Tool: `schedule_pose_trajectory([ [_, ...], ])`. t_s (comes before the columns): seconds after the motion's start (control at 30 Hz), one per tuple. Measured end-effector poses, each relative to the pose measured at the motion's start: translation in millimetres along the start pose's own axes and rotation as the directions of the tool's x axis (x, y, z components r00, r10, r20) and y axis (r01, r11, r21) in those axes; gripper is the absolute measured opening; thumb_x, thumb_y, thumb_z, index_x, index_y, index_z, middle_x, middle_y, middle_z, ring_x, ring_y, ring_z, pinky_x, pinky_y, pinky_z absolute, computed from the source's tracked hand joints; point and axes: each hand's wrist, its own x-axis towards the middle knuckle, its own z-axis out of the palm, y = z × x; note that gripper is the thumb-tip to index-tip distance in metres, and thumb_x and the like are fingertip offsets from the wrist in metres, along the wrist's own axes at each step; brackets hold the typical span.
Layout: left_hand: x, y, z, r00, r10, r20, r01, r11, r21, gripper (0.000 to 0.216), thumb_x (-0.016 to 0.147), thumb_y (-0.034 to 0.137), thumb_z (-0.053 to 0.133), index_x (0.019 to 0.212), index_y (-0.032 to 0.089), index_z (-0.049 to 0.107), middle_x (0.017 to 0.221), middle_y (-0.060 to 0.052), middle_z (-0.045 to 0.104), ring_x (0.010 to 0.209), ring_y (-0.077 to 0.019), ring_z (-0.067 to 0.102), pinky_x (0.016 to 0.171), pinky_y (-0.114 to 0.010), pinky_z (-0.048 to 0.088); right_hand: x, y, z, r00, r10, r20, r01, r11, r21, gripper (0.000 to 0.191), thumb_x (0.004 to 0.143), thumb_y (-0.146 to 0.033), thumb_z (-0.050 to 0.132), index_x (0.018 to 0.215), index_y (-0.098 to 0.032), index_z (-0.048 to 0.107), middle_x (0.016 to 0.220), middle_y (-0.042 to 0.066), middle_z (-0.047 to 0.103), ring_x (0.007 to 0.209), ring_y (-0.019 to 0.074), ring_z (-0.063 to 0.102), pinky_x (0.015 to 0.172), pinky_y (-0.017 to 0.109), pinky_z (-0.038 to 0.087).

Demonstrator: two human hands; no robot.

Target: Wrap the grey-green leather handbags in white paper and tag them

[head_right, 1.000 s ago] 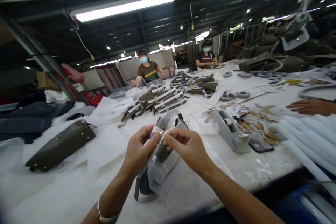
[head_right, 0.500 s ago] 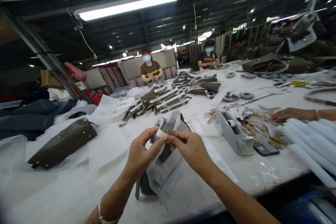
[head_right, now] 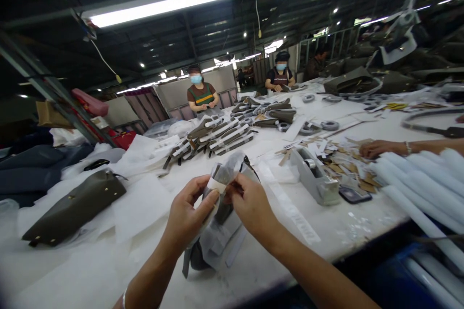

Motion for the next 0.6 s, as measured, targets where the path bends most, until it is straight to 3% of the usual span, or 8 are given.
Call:
schedule_pose_trajectory([
  [0.1,-0.2,-1.9,-0.1,1.0,-0.013,0.001,0.013,1.0,0.016,0.032,0.086,0.037,0.067,0.114,0.021,0.065,0.109,-0.006,0.068,0.094,-0.0199,0.064,0.083,-0.03,0.05,2.3,1.0,-1.7,0.996,-0.038,-0.08,0.026,0.989,-0.149,0.013,0.075,-0.017,0.061,0.087,-0.022,0.063,0.079,0.004,0.068,0.069,0.0205,0.062,0.063,0.032,0.047],
  [0.17,1.0,-4.3,-0.8,1.0,-0.003,-0.006,0.003,1.0,0.01,0.031,0.085,0.037,0.067,0.113,0.022,0.066,0.117,-0.007,0.064,0.097,-0.0199,0.063,0.083,-0.029,0.051,1.3,-1.2,-4.9,0.998,-0.001,-0.061,-0.006,0.993,-0.117,0.01,0.075,-0.019,0.063,0.085,-0.021,0.064,0.075,0.003,0.065,0.066,0.019,0.059,0.062,0.031,0.045],
  [0.27,3.8,-8.0,-1.0,0.999,0.018,-0.034,-0.018,1.0,-0.005,0.029,0.086,0.037,0.067,0.111,0.022,0.068,0.124,-0.008,0.059,0.102,-0.0203,0.063,0.085,-0.03,0.052,-5.1,-10.9,-9.6,0.983,0.116,0.142,-0.144,0.966,0.213,0.013,0.082,-0.03,0.065,0.088,-0.02,0.067,0.065,-0.001,0.056,0.059,0.0136,0.051,0.057,0.027,0.04],
  [0.37,4.6,-9.3,1.5,0.993,0.084,-0.08,-0.08,0.996,0.048,0.029,0.085,0.034,0.068,0.11,0.021,0.068,0.127,-0.01,0.057,0.111,-0.0229,0.06,0.089,-0.031,0.052,-11.1,-20.6,-8.7,0.934,0.177,0.312,-0.326,0.78,0.534,0.027,0.082,-0.043,0.071,0.093,-0.019,0.066,0.068,-0.003,0.052,0.058,0.0094,0.043,0.052,0.023,0.033],
  [0.47,2.1,-7.1,5.3,0.986,0.144,-0.086,-0.137,0.987,0.084,0.029,0.085,0.031,0.068,0.111,0.02,0.066,0.128,-0.011,0.058,0.117,-0.0247,0.058,0.092,-0.032,0.052,-10.1,-22.6,0.0,0.939,0.237,0.25,-0.343,0.696,0.631,0.034,0.075,-0.046,0.079,0.084,-0.017,0.064,0.066,-0.005,0.048,0.055,0.0064,0.036,0.049,0.022,0.026],
  [0.6,-3.5,-5.2,5.2,0.995,0.093,-0.029,-0.092,0.994,0.054,0.036,0.087,0.033,0.065,0.12,0.02,0.061,0.132,-0.012,0.058,0.118,-0.0252,0.059,0.099,-0.035,0.049,-4.4,-17.8,12.4,0.962,0.252,0.101,-0.26,0.747,0.612,0.036,0.075,-0.046,0.079,0.074,-0.017,0.06,0.056,-0.008,0.041,0.048,0.0054,0.031,0.047,0.022,0.025],
])
